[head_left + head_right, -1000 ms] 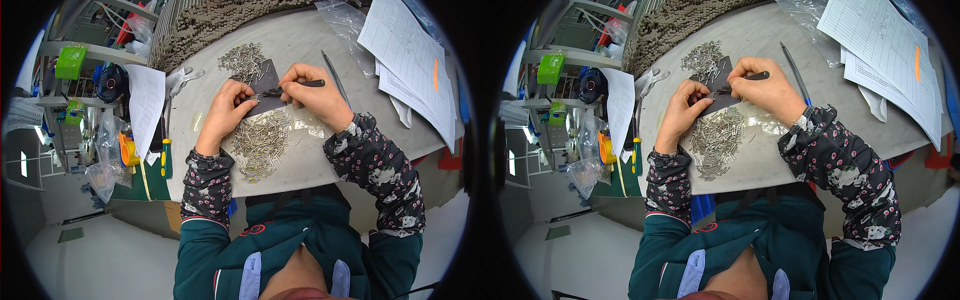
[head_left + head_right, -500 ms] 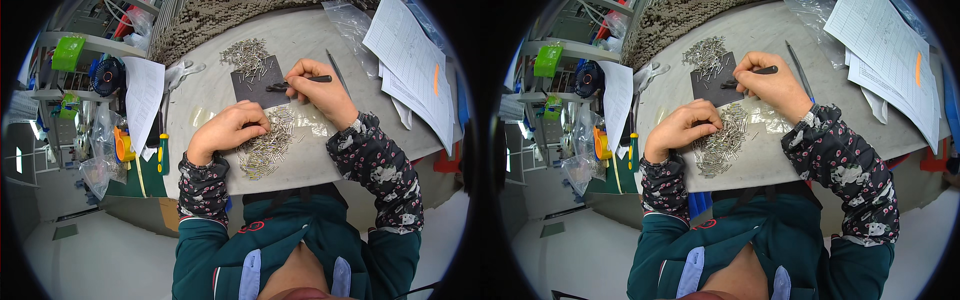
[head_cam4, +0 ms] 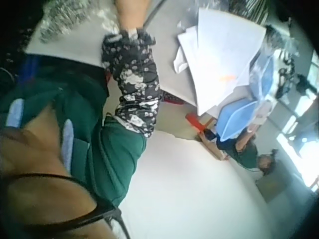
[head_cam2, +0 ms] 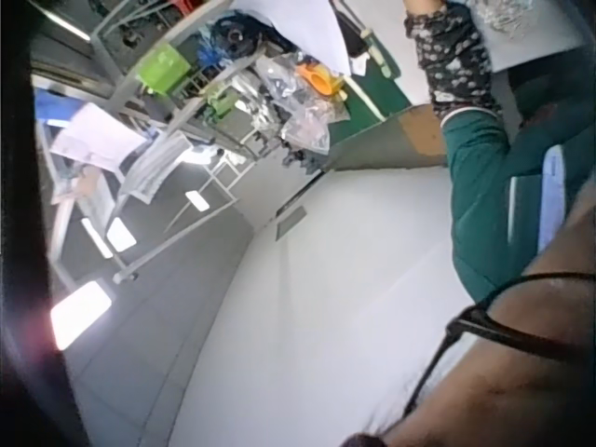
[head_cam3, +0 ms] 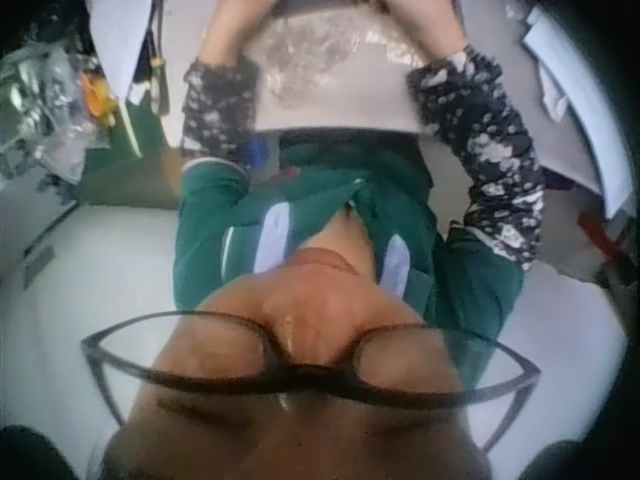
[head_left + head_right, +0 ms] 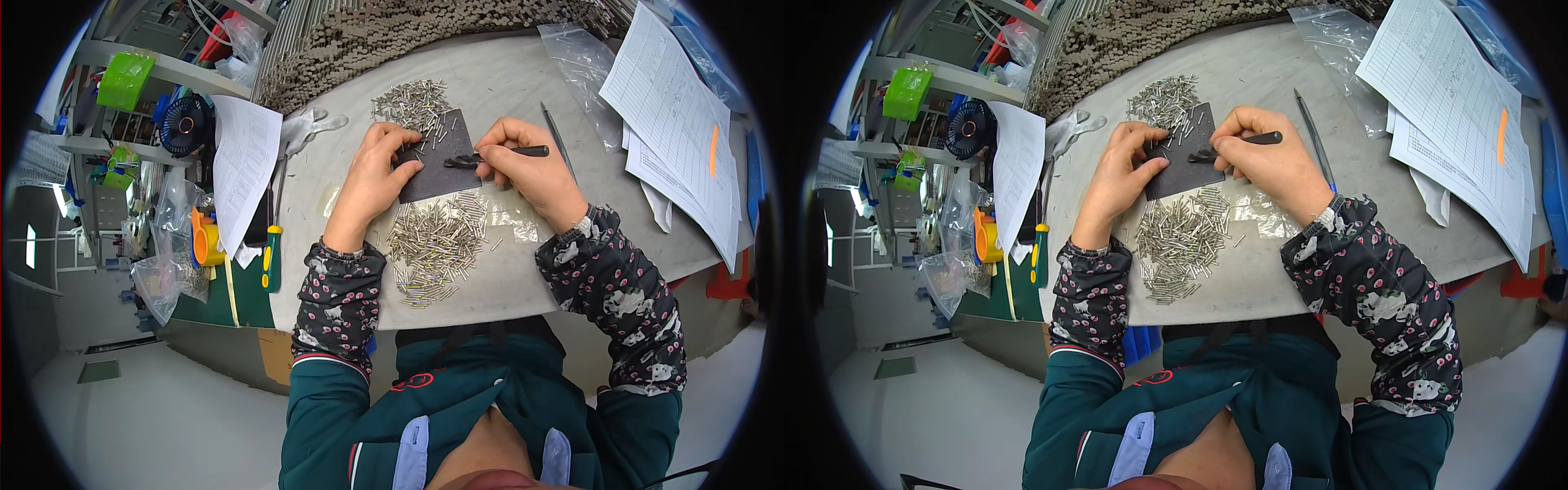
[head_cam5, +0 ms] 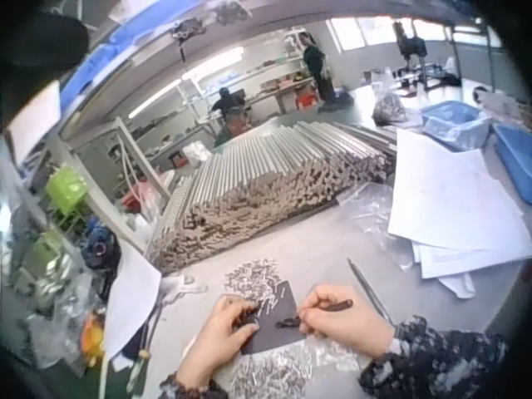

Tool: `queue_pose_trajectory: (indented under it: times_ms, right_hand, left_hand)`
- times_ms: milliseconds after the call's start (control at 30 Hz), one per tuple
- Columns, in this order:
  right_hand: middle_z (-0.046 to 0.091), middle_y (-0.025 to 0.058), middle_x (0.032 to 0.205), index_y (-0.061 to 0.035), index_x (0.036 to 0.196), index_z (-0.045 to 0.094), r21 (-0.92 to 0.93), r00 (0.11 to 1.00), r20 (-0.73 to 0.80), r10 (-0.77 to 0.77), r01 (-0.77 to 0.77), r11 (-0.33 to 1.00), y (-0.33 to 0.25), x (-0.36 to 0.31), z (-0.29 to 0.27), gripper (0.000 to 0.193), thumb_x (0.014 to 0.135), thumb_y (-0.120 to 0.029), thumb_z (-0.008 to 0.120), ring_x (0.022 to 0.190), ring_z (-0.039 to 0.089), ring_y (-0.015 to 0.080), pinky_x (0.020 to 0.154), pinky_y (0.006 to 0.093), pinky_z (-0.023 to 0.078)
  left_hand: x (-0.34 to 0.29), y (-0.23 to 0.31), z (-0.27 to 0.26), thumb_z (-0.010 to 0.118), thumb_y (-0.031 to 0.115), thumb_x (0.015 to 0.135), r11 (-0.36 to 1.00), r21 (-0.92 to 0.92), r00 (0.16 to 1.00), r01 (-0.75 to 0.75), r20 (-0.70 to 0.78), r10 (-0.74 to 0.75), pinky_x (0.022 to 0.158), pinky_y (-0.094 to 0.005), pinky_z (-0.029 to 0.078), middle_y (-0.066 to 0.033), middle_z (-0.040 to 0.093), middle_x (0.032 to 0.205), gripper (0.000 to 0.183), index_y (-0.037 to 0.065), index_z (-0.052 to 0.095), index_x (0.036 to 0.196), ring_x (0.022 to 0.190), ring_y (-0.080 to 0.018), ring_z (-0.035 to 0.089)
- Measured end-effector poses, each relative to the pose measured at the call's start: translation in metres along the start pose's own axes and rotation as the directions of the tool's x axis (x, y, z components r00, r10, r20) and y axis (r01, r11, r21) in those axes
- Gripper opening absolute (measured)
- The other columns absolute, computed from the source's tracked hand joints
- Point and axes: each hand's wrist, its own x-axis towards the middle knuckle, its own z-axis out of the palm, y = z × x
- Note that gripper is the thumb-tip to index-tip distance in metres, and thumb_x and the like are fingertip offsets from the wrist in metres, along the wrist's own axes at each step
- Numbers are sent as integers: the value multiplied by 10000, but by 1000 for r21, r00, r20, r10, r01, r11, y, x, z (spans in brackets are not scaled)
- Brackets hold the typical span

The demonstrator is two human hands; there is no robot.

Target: The person holds small metal pins against a pad by hand and cuts them one by one using a handheld cutting tool.

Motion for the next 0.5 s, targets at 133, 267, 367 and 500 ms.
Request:
queue_pose_trajectory:
  times_ms: [133, 267, 367, 500]
  right_hand:
    - [604, 40, 696, -3, 834, 588, -6, 1000, -1, 7, -7, 1000, -2, 1, 1, 135, 833, -136, 560, 596, 534, 60, 539, 188, 423]
    - [602, 40, 701, 0, 832, 587, -4, 1000, -1, 16, -16, 1000, -4, 1, 1, 136, 832, -133, 558, 605, 541, 62, 540, 189, 424]
    - [602, 41, 706, 1, 832, 586, 2, 1000, -14, 20, -20, 1000, -5, 1, 2, 131, 829, -127, 557, 614, 548, 66, 541, 194, 427]
    - [603, 36, 729, 3, 827, 585, -16, 1000, -5, 15, -15, 1000, -4, 1, 3, 122, 823, -114, 554, 647, 570, 74, 557, 199, 436]
  left_hand:
    - [5, -3, 7, 686, 50, 724, 999, 6, 998, 50, -38, -50, 646, -248, 429, -45, 526, 891, 213, 34, 619, 926, 698, -133, 481]
    - [5, -3, 9, 675, 50, 738, 999, 34, 999, 34, -37, -32, 592, -260, 416, -41, 515, 785, 134, 18, 603, 847, 647, -133, 478]
    - [0, 4, 5, 668, 43, 745, 999, 21, 999, 32, 29, -32, 589, -256, 413, -43, 514, 769, 117, 13, 598, 834, 637, -130, 478]
    - [-6, 4, 2, 663, 34, 748, 999, -42, 996, 19, 87, -15, 588, -251, 412, -42, 516, 778, 114, 11, 597, 838, 637, -126, 482]
